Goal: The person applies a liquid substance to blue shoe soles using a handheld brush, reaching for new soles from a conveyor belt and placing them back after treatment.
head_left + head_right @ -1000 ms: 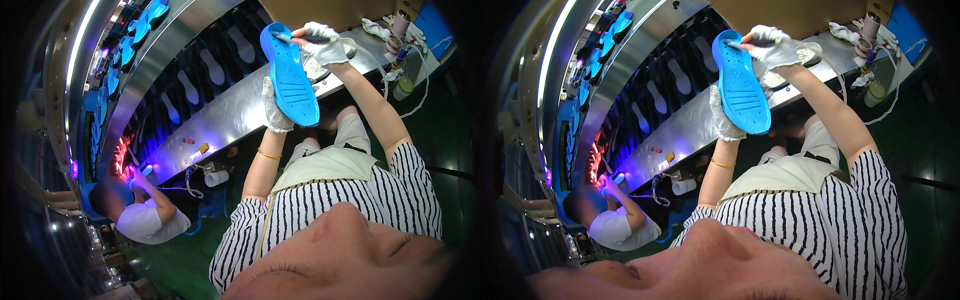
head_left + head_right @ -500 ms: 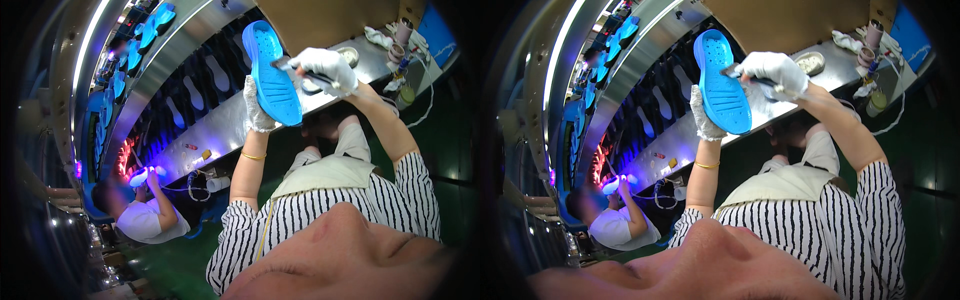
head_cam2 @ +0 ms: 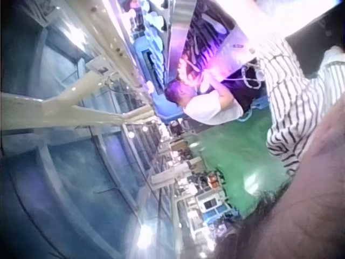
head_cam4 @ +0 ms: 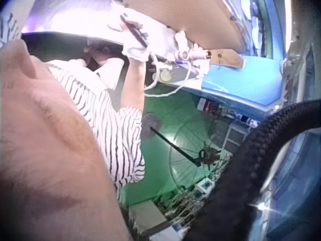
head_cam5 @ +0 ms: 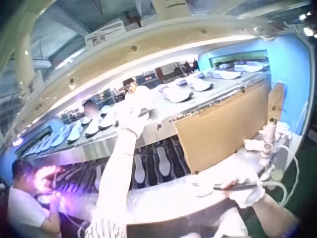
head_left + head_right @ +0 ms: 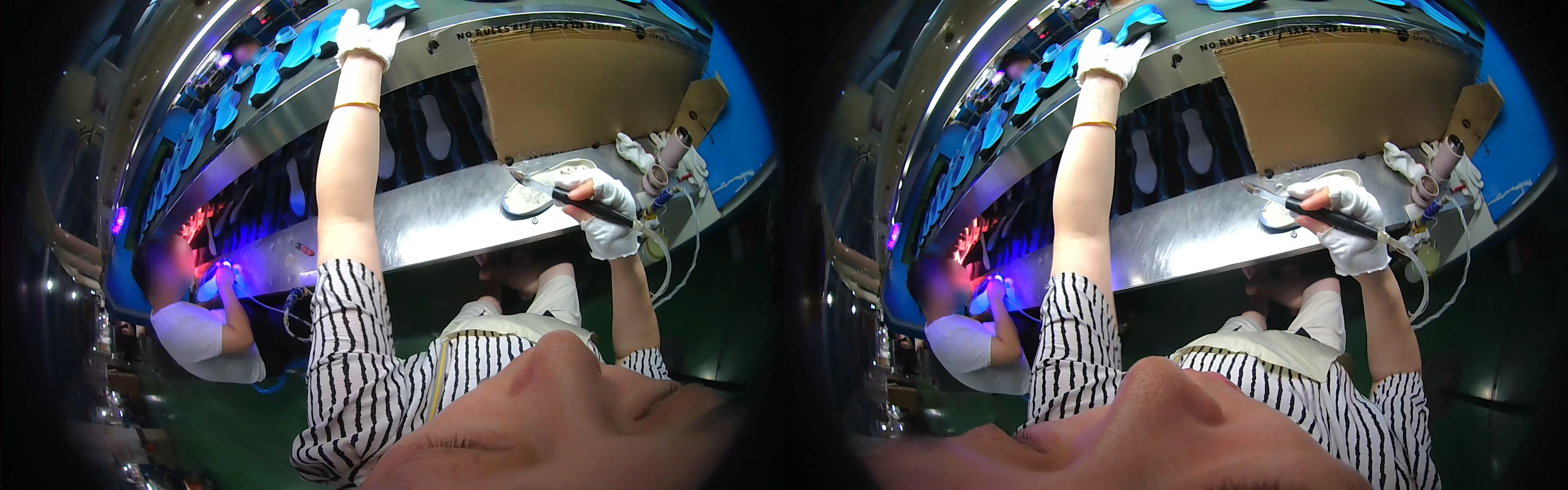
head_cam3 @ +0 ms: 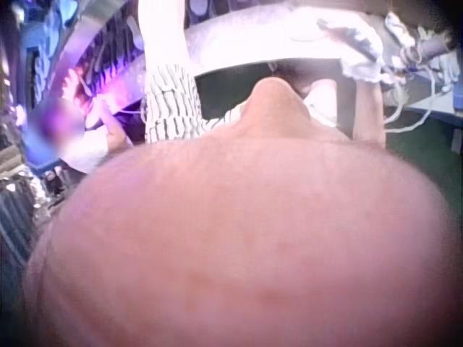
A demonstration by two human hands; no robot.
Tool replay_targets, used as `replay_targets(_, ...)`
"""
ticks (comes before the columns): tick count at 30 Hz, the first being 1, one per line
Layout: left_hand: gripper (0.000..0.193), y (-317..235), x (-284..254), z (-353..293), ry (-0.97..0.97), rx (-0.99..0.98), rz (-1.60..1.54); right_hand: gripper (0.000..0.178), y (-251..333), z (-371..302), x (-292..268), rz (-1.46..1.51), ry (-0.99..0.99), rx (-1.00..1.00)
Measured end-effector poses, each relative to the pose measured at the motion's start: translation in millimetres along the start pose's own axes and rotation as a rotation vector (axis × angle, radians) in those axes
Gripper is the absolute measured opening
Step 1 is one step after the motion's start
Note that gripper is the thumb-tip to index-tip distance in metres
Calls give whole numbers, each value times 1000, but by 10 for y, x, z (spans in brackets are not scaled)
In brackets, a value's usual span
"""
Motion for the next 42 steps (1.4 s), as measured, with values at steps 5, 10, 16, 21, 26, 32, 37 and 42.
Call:
replay_targets(5, 37, 556, 555, 125, -60, -243, -525, 26, -435, -40, -93, 136, 5, 202)
replay_targets(10, 35, 888, 1013, -124, -73, -346, -576, 22, -668, -71, -67, 207, 3, 256)
replay_targets(16, 32, 1120, 1218, -423, -113, -449, -627, 24, -886, -138, -5, 247, 68, 413)
replay_targets(21, 30, 1236, 1344, -597, -164, -497, -646, 22, -1080, -101, 172, 234, 94, 493)
replay_targets(26, 29, 1291, 1235, -772, -253, -508, -638, 23, -1160, -102, 397, 207, 68, 527)
replay_targets(32, 30, 821, 628, -1334, -390, -132, -190, 22, -1109, -188, 335, 94, 134, 474)
replay_targets(37, 27, 906, -194, -2210, -1142, -286, -807, 19, -1144, -260, 134, 9, 66, 404)
replay_targets(42, 53, 1017, -637, -2638, -1550, 315, -2010, 21, -1202, -334, 139, 77, 19, 431)
Point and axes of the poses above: each hand's wrist, its own z-axis towards the middle knuckle, its own x-axis out of the palm, y = z × x, the point moved 9 cm from there along z, towards the middle knuckle, and after that the axes turned 11 degrees about x, right-handed, at the moved point
